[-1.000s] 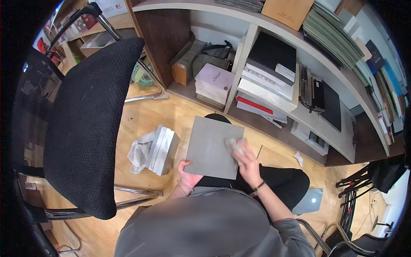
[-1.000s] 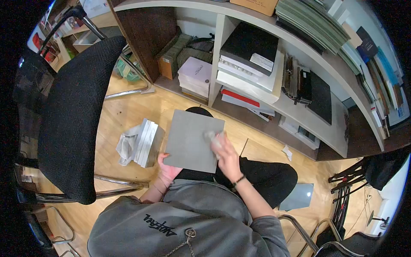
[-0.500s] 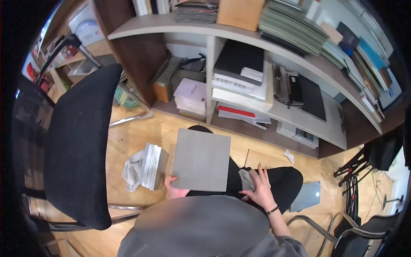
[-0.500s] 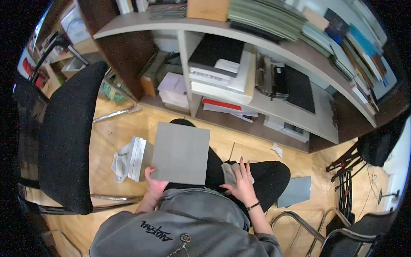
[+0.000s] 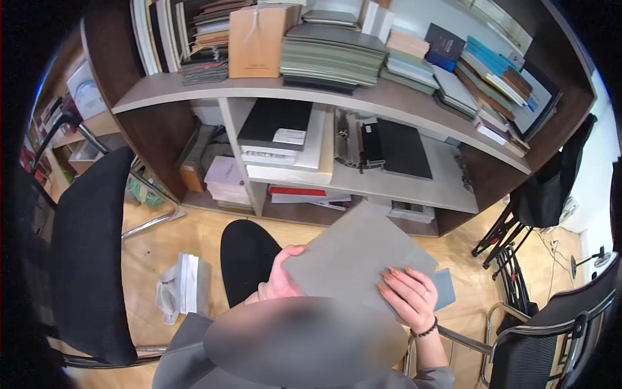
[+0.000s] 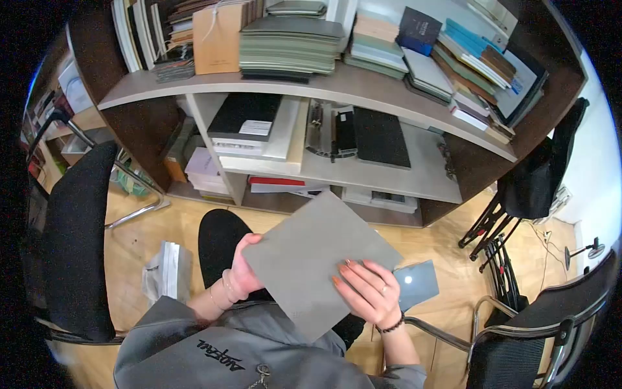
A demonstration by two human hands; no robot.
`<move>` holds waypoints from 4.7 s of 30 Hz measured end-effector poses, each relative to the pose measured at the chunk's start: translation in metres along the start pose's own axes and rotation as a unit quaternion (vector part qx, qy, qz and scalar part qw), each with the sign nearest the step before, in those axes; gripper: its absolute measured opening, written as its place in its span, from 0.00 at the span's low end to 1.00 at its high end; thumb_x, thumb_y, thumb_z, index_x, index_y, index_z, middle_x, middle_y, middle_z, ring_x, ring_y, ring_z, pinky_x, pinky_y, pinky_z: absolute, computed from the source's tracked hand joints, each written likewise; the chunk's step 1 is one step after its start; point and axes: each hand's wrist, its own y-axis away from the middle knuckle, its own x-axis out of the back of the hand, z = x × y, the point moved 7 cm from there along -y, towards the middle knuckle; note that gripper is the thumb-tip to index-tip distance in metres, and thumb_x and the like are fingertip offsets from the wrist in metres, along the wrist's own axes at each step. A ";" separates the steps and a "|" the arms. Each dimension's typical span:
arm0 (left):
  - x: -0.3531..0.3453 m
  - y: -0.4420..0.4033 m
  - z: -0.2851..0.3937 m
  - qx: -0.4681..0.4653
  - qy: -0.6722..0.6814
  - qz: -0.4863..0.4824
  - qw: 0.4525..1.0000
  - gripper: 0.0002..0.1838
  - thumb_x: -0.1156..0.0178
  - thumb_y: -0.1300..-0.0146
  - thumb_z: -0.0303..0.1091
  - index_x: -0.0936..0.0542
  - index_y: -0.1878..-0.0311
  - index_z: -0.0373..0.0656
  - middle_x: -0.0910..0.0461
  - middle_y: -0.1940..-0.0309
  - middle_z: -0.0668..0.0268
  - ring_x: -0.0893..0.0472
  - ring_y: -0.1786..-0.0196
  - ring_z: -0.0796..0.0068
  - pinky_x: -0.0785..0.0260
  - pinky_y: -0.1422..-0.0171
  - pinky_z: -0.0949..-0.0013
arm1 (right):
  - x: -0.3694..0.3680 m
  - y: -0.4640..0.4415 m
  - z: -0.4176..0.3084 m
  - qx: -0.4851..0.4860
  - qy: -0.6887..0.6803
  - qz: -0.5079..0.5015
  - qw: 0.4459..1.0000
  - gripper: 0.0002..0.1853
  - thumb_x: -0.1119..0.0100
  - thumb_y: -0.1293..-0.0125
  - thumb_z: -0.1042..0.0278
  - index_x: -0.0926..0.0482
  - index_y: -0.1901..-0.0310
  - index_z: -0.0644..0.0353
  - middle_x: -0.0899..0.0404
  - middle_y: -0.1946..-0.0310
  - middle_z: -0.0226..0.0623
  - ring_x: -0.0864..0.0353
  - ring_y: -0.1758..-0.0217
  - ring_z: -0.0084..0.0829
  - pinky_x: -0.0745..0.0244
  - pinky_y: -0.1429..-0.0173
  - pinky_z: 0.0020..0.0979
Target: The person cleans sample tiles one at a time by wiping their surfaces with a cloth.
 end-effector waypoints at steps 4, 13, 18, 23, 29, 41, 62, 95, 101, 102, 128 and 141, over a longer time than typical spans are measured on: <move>-0.031 -0.044 -0.031 0.111 -0.013 -0.003 0.994 0.40 0.62 0.34 0.67 0.31 0.35 0.40 0.27 0.40 0.56 0.28 0.39 0.59 0.45 0.29 0.55 | 0.043 -0.005 0.018 -0.065 -0.006 -0.014 0.998 0.10 0.39 0.51 0.77 0.18 0.65 0.57 0.16 0.65 0.35 0.16 0.60 0.35 0.21 0.56 0.30; -0.027 -0.119 -0.020 0.002 -0.614 -0.081 0.785 0.37 0.42 0.35 0.51 0.38 0.31 0.37 0.32 0.35 0.53 0.26 0.39 0.63 0.36 0.32 0.61 | 0.031 0.085 0.214 -0.610 -0.328 0.219 0.687 0.12 0.35 0.42 0.70 0.22 0.59 0.67 0.18 0.64 0.34 0.21 0.63 0.26 0.28 0.56 0.26; -0.025 -0.168 -0.005 -0.110 -0.743 -0.009 0.660 0.37 0.35 0.39 0.39 0.38 0.31 0.38 0.31 0.37 0.52 0.26 0.40 0.66 0.34 0.35 0.68 | -0.035 0.126 0.315 -0.727 -0.395 0.179 0.533 0.14 0.36 0.41 0.67 0.20 0.54 0.63 0.18 0.59 0.34 0.21 0.58 0.30 0.29 0.49 0.31; -0.031 -0.194 0.001 -0.203 -0.839 -0.008 0.505 0.34 0.35 0.41 0.41 0.34 0.33 0.44 0.30 0.38 0.54 0.29 0.37 0.60 0.37 0.32 0.62 | -0.077 0.130 0.379 -0.732 -0.371 0.191 0.538 0.14 0.35 0.42 0.68 0.20 0.54 0.61 0.18 0.58 0.34 0.22 0.56 0.33 0.29 0.47 0.34; -0.053 -0.206 0.016 -0.314 -0.904 -0.007 0.291 0.29 0.36 0.42 0.43 0.27 0.38 0.47 0.30 0.37 0.58 0.34 0.33 0.55 0.42 0.29 0.58 | -0.121 0.134 0.410 -0.753 -0.413 0.144 0.492 0.15 0.32 0.45 0.69 0.19 0.55 0.58 0.18 0.59 0.33 0.21 0.54 0.33 0.29 0.45 0.35; -0.045 -0.252 0.027 -0.354 -0.902 -0.091 0.229 0.19 0.38 0.41 0.42 0.20 0.51 0.41 0.24 0.43 0.61 0.31 0.34 0.64 0.40 0.29 0.59 | -0.134 0.113 0.410 -0.761 -0.380 0.061 0.522 0.22 0.28 0.49 0.67 0.20 0.52 0.62 0.19 0.54 0.34 0.24 0.52 0.32 0.33 0.43 0.32; -0.034 -0.258 0.024 -0.404 -0.888 -0.066 0.207 0.22 0.38 0.41 0.37 0.24 0.45 0.38 0.26 0.42 0.58 0.31 0.34 0.61 0.38 0.30 0.60 | -0.080 0.048 0.299 -0.330 -0.066 -0.107 0.936 0.28 0.34 0.45 0.54 0.23 0.45 0.60 0.27 0.42 0.50 0.37 0.33 0.55 0.45 0.29 0.47; -0.038 -0.244 0.035 -0.477 -0.833 0.005 0.279 0.36 0.43 0.42 0.24 0.46 0.32 0.30 0.46 0.31 0.48 0.44 0.28 0.49 0.45 0.27 0.58 | -0.154 0.030 0.340 -0.279 0.006 -0.099 0.955 0.25 0.34 0.48 0.53 0.20 0.45 0.39 0.29 0.37 0.34 0.41 0.28 0.48 0.51 0.27 0.46; -0.037 -0.245 0.033 -0.480 -0.834 -0.010 0.272 0.35 0.44 0.44 0.22 0.43 0.32 0.30 0.45 0.31 0.49 0.43 0.28 0.50 0.44 0.27 0.58 | -0.158 0.036 0.343 -0.273 0.021 -0.071 0.959 0.25 0.34 0.48 0.54 0.19 0.46 0.41 0.26 0.39 0.32 0.39 0.29 0.46 0.49 0.28 0.44; -0.036 -0.246 0.033 -0.478 -0.836 -0.009 0.268 0.34 0.44 0.43 0.23 0.43 0.32 0.31 0.45 0.31 0.48 0.42 0.28 0.49 0.44 0.27 0.58 | -0.158 0.038 0.343 -0.277 0.021 -0.071 0.958 0.25 0.34 0.48 0.54 0.19 0.46 0.41 0.26 0.39 0.32 0.39 0.29 0.46 0.49 0.28 0.44; 0.049 0.063 0.104 -0.363 -0.867 0.265 0.215 0.15 0.47 0.40 0.20 0.21 0.50 0.37 0.26 0.42 0.53 0.24 0.43 0.58 0.34 0.39 0.62 | -0.039 0.455 0.151 -0.907 0.191 0.019 0.376 0.58 0.34 0.50 0.38 0.55 0.29 0.65 0.54 0.28 0.56 0.58 0.25 0.57 0.59 0.25 0.53; 0.056 0.058 0.092 -0.358 -0.884 0.246 0.173 0.13 0.45 0.42 0.21 0.19 0.54 0.38 0.24 0.45 0.58 0.22 0.48 0.59 0.33 0.42 0.62 | -0.082 0.380 0.156 -0.965 0.135 -0.097 0.202 0.76 0.31 0.67 0.25 0.73 0.26 0.48 0.83 0.26 0.48 0.81 0.24 0.58 0.70 0.32 0.73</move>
